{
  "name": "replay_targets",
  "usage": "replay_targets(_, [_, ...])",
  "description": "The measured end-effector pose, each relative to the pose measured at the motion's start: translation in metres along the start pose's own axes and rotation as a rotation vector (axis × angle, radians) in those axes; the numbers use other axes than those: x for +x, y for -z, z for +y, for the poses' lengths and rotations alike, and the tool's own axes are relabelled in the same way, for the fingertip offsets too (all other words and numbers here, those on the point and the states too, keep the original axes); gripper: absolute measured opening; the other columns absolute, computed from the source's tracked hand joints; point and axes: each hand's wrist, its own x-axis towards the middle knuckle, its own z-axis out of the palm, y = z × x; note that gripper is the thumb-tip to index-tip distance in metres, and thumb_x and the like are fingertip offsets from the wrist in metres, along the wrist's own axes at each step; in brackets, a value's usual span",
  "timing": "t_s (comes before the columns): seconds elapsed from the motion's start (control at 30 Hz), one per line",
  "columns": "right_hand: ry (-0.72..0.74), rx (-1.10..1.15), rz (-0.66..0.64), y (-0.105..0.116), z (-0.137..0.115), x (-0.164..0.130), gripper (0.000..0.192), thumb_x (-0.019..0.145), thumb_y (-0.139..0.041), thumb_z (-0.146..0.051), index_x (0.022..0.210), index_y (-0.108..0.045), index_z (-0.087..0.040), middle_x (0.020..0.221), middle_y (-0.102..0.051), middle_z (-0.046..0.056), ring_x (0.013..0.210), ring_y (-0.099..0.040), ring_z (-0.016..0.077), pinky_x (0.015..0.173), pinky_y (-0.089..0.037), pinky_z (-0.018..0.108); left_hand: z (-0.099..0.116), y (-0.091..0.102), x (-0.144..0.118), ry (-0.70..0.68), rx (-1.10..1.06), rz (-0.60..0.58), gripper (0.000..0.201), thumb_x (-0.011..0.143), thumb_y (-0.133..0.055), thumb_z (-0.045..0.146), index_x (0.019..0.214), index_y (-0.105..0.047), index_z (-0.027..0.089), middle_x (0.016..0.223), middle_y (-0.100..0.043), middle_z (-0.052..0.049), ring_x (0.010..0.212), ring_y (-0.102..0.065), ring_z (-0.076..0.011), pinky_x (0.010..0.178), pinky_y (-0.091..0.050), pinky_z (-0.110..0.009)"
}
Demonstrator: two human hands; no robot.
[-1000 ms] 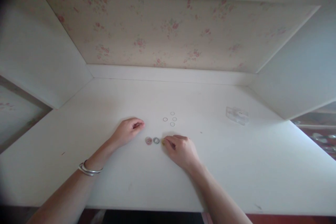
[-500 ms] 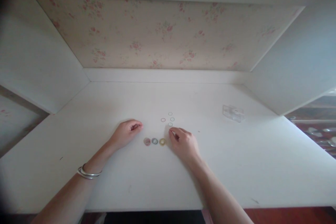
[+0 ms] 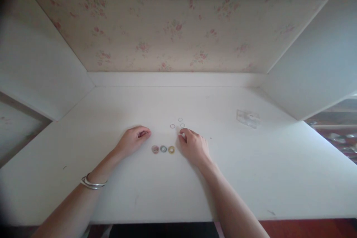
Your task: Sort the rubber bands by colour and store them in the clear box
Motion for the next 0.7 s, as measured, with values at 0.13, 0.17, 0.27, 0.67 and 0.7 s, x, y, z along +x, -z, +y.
replay_targets(0.13, [0.033, -0.002, -0.016, 0.002, 0.001, 0.001, 0.021, 0.087, -0.046, -0.032, 0.096, -0.064, -0.028, 0.084, -0.066, 0.0, 0.069, -0.057, 0.0135, 0.057, -0.032, 0.023, 0.002, 0.001, 0.0, 0.004, 0.004, -0.012, 0.02, 0.085, -0.051, 0.03, 0.086, -0.068, 0.019, 0.078, -0.065, -0.001, 0.07, -0.057, -0.0128, 0.065, -0.042, -0.023])
replay_targets(0.17, [0.051, -0.007, -0.026, 0.003, 0.0, 0.001, 0.022, 0.088, -0.044, -0.031, 0.093, -0.065, -0.028, 0.086, -0.066, 0.0, 0.071, -0.058, 0.0136, 0.058, -0.032, 0.023, 0.002, 0.001, 0.0, 0.004, 0.003, -0.012, 0.02, 0.085, -0.051, 0.03, 0.086, -0.067, 0.019, 0.078, -0.065, -0.001, 0.07, -0.057, -0.0128, 0.065, -0.042, -0.023])
replay_targets(0.27, [0.077, -0.039, -0.068, 0.004, -0.001, 0.0, 0.025, 0.09, -0.04, -0.028, 0.088, -0.065, -0.025, 0.087, -0.065, 0.002, 0.073, -0.058, 0.0138, 0.059, -0.032, 0.024, 0.002, 0.001, 0.0, 0.004, 0.005, -0.01, 0.02, 0.085, -0.051, 0.03, 0.086, -0.067, 0.019, 0.076, -0.064, -0.001, 0.069, -0.056, -0.0127, 0.063, -0.042, -0.023])
replay_targets(0.67, [0.192, 0.009, -0.187, 0.011, 0.006, -0.007, 0.021, 0.091, -0.04, -0.023, 0.092, -0.061, -0.023, 0.093, -0.065, 0.002, 0.076, -0.059, 0.0133, 0.062, -0.034, 0.024, 0.002, 0.001, 0.0, 0.013, 0.004, -0.001, 0.022, 0.085, -0.051, 0.032, 0.087, -0.067, 0.019, 0.078, -0.066, -0.001, 0.07, -0.058, -0.0132, 0.065, -0.043, -0.023])
replay_targets(0.7, [0.227, 0.05, -0.204, 0.014, 0.007, -0.009, 0.021, 0.09, -0.04, -0.022, 0.091, -0.061, -0.022, 0.091, -0.065, 0.002, 0.076, -0.058, 0.0128, 0.064, -0.035, 0.024, 0.002, 0.001, 0.0, 0.015, 0.003, 0.001, 0.022, 0.085, -0.05, 0.032, 0.087, -0.068, 0.019, 0.079, -0.066, -0.002, 0.071, -0.058, -0.0134, 0.065, -0.044, -0.023])
